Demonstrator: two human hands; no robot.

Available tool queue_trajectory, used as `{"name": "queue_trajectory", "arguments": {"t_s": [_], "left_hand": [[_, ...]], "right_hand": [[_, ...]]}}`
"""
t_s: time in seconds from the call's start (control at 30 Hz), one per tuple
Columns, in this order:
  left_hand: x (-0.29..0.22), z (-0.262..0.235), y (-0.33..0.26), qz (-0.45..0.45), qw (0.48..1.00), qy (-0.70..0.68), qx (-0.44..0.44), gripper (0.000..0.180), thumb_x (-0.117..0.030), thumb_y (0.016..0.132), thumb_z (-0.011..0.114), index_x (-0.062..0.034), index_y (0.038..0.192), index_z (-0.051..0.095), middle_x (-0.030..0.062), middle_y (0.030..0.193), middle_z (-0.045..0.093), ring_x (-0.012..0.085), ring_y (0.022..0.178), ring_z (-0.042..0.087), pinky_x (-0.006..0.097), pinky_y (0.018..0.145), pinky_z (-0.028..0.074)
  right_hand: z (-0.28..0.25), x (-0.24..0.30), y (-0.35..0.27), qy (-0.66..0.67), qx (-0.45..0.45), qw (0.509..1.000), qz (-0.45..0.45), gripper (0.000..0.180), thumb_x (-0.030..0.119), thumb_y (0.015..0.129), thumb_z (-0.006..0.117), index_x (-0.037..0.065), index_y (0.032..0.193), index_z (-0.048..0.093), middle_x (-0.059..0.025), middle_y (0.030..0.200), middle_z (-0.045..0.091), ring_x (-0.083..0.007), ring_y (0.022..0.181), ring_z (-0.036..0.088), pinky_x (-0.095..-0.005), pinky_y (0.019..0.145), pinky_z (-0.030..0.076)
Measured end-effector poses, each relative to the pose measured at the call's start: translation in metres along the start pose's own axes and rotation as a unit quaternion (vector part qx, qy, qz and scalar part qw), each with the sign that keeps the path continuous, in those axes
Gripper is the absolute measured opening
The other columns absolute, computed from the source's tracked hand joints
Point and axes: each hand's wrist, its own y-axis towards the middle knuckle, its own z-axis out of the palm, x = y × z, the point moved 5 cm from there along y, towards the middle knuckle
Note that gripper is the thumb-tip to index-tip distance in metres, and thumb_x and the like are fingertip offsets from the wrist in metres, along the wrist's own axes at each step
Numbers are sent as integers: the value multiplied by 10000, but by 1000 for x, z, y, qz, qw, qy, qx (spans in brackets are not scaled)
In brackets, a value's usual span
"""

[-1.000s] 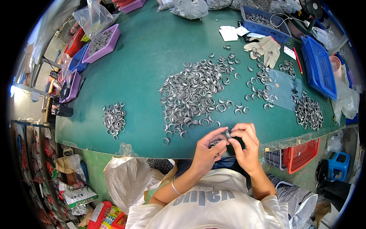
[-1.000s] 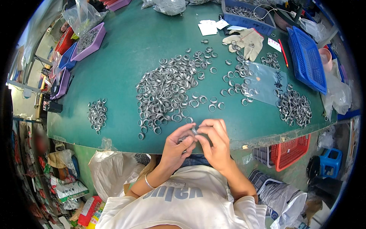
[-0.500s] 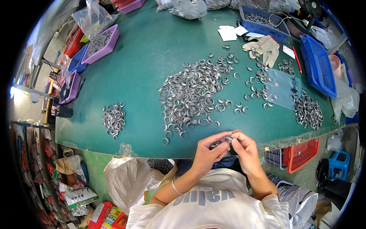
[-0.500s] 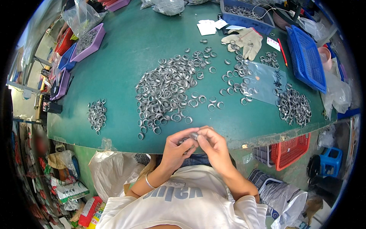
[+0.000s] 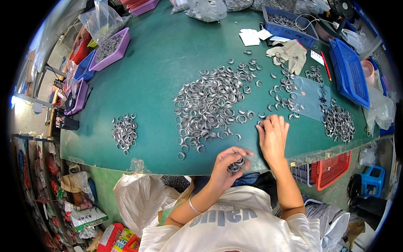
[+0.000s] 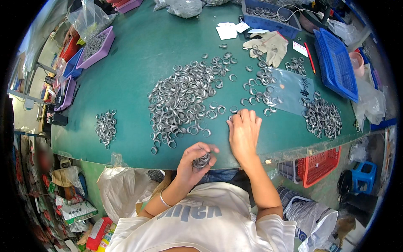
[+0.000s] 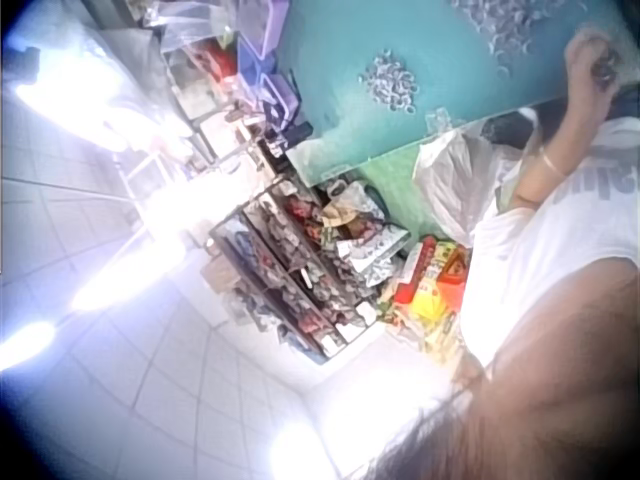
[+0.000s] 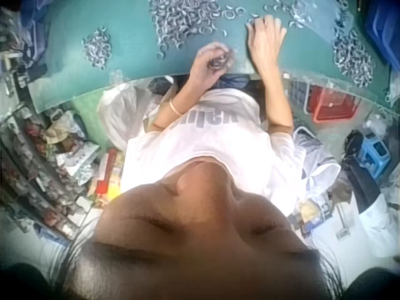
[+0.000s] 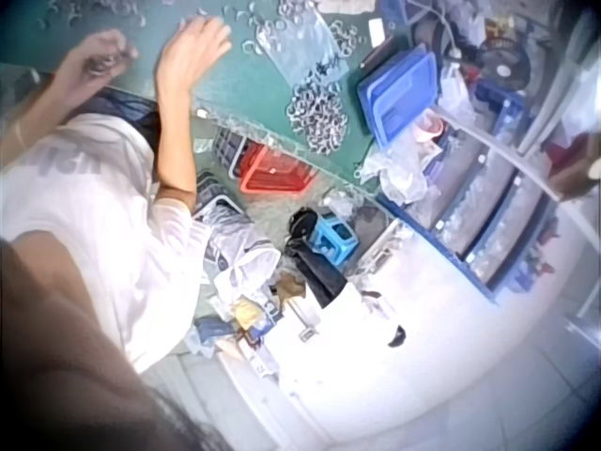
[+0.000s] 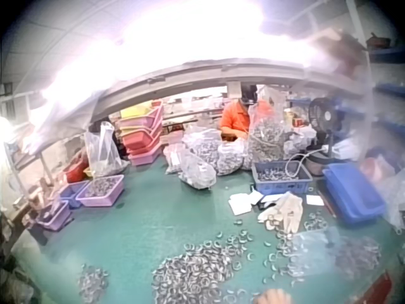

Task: The person sorts through a pile of small, crescent-shaped metal pieces on a green table, picking them up individually or in small groups and moving them into different clusters or small white paper slips.

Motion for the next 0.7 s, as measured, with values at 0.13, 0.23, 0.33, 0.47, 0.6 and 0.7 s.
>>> {"name": "queue_trajectory", "arguments": {"t_s": [0.13,0.23,0.33,0.47,0.6,0.7], "left_hand": [[0,-7,2,11,1000,29,2,147,-126,879,530,-16,948,598,98,884,597,130,631,530,198,412,340],[0,-7,3,-10,996,55,-66,237,-216,928,541,2,998,604,85,835,593,114,585,507,193,398,320],[-1,-2,4,1,995,101,-17,300,-275,950,545,12,998,617,49,742,578,80,526,484,187,386,309],[3,-9,6,-45,989,136,-33,295,-296,938,562,-7,972,615,53,699,563,85,484,447,189,373,283],[8,-13,7,-88,993,76,-24,271,-301,930,571,-34,942,612,70,736,593,101,492,463,192,372,281],[9,-10,7,-86,990,97,-49,260,-291,925,579,-42,986,621,71,769,617,113,507,489,191,391,320]], "right_hand": [[-3,-3,-14,321,78,940,89,124,97,772,686,22,811,595,-81,912,528,-246,903,482,-352,809,353],[-4,11,-34,556,178,800,140,87,72,794,662,17,826,603,-64,917,514,-217,920,467,-321,829,352],[-19,21,-32,463,177,867,47,85,55,779,671,31,844,620,-67,925,516,-221,927,464,-308,814,374],[-33,4,-13,311,40,949,29,116,42,739,689,28,838,630,-107,911,546,-279,898,497,-361,811,393],[-17,-23,3,95,-21,995,22,124,61,751,685,17,846,617,-120,896,552,-303,881,505,-382,791,392],[-14,-25,1,72,-12,997,17,120,67,756,683,17,842,616,-117,882,556,-299,873,511,-372,779,395]]}}
